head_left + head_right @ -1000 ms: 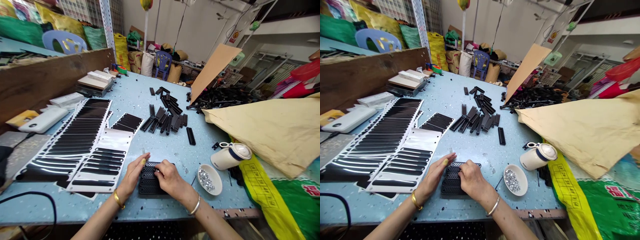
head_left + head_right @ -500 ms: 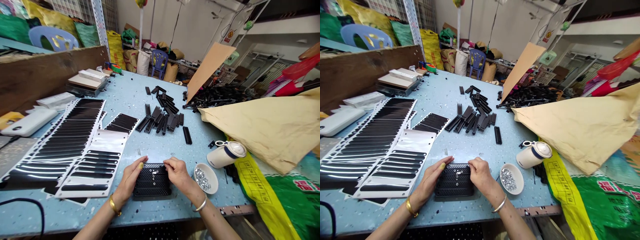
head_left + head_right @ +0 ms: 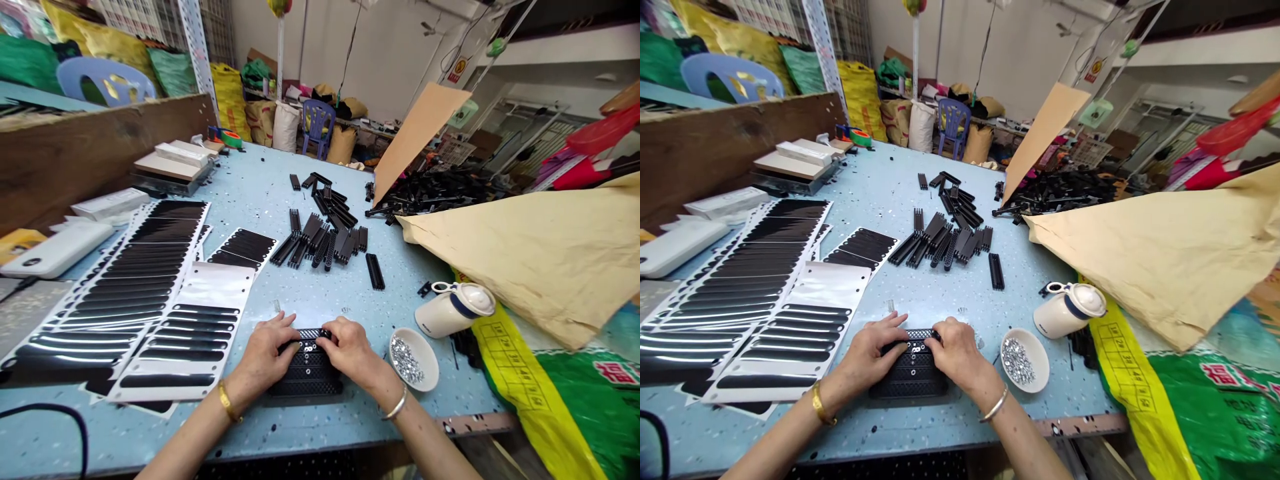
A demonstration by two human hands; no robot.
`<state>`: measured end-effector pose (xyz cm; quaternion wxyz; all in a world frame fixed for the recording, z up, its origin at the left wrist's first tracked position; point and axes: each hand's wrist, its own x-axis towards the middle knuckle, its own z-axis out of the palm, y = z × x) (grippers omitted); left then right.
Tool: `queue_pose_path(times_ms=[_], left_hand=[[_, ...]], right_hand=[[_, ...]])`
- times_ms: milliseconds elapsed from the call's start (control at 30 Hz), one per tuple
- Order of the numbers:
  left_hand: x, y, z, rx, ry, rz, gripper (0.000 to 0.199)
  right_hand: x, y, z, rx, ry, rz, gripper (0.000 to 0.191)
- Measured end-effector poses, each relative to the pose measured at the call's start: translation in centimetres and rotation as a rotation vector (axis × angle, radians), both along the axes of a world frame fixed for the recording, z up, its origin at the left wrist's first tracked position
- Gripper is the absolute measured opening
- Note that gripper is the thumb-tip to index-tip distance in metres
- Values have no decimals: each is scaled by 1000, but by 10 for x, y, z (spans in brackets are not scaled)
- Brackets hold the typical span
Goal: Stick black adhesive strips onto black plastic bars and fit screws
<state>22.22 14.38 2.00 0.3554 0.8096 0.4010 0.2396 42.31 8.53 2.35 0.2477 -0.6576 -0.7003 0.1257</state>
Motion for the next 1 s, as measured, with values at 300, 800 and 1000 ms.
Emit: queue_pose_path(times_ms=[300, 800, 1000], left_hand=[[-21, -25, -4, -360, -382, 199, 51], [-19, -21, 1, -192, -179, 144, 46], [-9, -8, -2, 136, 9, 51, 23]], right_hand=[[23, -15, -18, 52, 66, -89, 25], [14, -20, -23, 147, 81, -123, 21], [3, -24, -6, 231, -116, 7, 26]])
